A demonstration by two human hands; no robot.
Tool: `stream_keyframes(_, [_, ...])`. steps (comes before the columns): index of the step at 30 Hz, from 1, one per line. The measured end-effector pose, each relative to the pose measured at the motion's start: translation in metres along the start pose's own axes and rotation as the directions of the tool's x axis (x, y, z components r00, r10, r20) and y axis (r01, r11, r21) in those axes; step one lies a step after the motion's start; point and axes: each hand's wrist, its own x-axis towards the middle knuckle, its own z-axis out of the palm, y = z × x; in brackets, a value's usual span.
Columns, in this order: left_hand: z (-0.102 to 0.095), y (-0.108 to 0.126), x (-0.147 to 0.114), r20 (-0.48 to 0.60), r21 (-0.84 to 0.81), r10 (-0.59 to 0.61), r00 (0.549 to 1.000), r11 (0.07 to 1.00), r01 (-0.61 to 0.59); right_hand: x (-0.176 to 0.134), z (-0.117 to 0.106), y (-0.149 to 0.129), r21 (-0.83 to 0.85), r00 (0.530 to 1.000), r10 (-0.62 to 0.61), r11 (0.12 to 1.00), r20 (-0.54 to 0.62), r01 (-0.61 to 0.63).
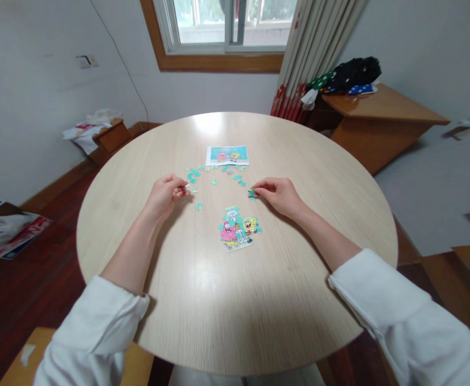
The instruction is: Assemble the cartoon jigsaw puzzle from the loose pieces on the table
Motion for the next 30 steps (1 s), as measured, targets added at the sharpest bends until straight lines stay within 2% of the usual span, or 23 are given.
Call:
stream_keyframes(13, [-0.002,-0.0008,0.0018,0.029,0.05,0.001,1.0,0.999,-0.002,0.0014,0.0023,0.0021,0.099,1.0,0.002,0.995,-0.008,-0.001])
stream_keyframes(19, [-0.0025,-0.0011,0.0023,0.001,0.028,-0.009,1.0,1.0,0.009,0.0004,0.003,-0.0005,0.151,1.0,0.016,0.988,0.009,-0.017])
stream_keyframes(30, [-0.0006,-0.0004,-0.0014,0.076,0.037,-0.029,0.997,0.999,0.026,-0.001,0.0029,-0.0033,0.104,0.999,0.005,0.995,0.052,-0.01])
